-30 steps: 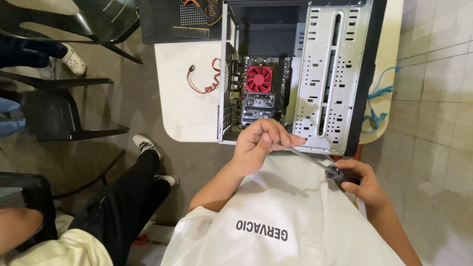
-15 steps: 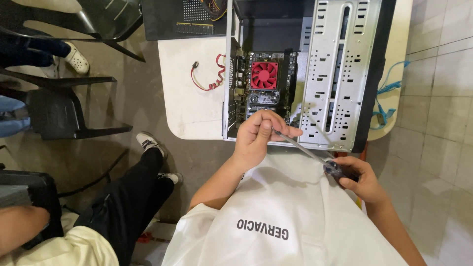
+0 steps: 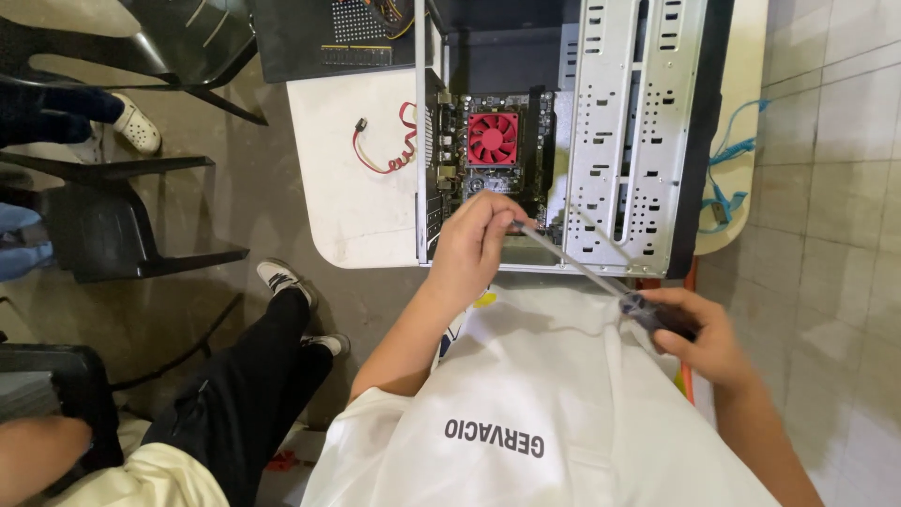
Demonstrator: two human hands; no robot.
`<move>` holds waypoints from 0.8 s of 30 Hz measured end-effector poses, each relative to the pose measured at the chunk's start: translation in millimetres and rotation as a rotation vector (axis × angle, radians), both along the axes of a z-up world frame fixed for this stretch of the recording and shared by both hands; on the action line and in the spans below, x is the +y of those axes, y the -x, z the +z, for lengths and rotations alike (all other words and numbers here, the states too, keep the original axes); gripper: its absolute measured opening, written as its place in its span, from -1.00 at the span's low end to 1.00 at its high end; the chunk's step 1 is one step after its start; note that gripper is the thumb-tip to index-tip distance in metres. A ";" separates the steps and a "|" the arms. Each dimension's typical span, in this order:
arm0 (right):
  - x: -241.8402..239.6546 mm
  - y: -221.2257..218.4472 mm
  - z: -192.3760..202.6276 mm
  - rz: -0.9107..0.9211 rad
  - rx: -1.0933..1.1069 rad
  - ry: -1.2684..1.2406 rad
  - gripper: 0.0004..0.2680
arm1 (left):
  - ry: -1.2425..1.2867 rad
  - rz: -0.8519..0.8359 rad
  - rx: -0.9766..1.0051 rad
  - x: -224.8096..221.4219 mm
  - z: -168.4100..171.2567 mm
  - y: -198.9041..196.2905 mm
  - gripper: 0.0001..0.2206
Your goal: The person is reinstalling various internal components of a desktop computer, including the hard drive and RAM modules, using a screwdriver.
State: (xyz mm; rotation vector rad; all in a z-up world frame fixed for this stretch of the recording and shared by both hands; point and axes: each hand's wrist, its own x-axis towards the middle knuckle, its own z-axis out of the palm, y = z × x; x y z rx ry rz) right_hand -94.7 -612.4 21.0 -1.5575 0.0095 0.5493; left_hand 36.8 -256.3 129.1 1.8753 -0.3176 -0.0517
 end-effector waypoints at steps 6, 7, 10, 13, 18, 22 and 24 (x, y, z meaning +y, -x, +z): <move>-57.3 -1.2 97.8 0.037 0.116 0.191 -0.45 | 0.044 -0.176 -0.018 -11.1 -24.6 -24.6 -0.86; -80.1 -6.2 92.8 0.030 0.120 0.192 -0.45 | 0.046 -0.183 -0.014 -16.9 -33.8 -24.5 -0.86; -141.9 10.1 48.7 0.193 0.029 -0.423 -0.68 | 0.137 -0.301 0.049 -34.1 -59.8 -20.4 -0.91; -154.0 54.8 -2.1 -0.488 -0.152 0.495 -0.51 | 0.198 -0.401 0.068 -50.6 -84.9 -11.0 -0.85; -18.5 -2.6 102.7 -0.902 -0.314 0.171 -0.44 | -0.225 -0.386 -0.681 -61.9 -85.0 -15.1 -0.51; 47.7 -46.8 148.8 -0.709 -0.526 0.134 -0.61 | -0.340 -0.371 -0.674 -52.3 -117.4 -11.2 -0.31; 77.1 -61.8 170.0 -0.684 -0.440 0.204 -0.60 | -0.367 -0.355 -0.634 -49.8 -127.7 -11.4 -0.21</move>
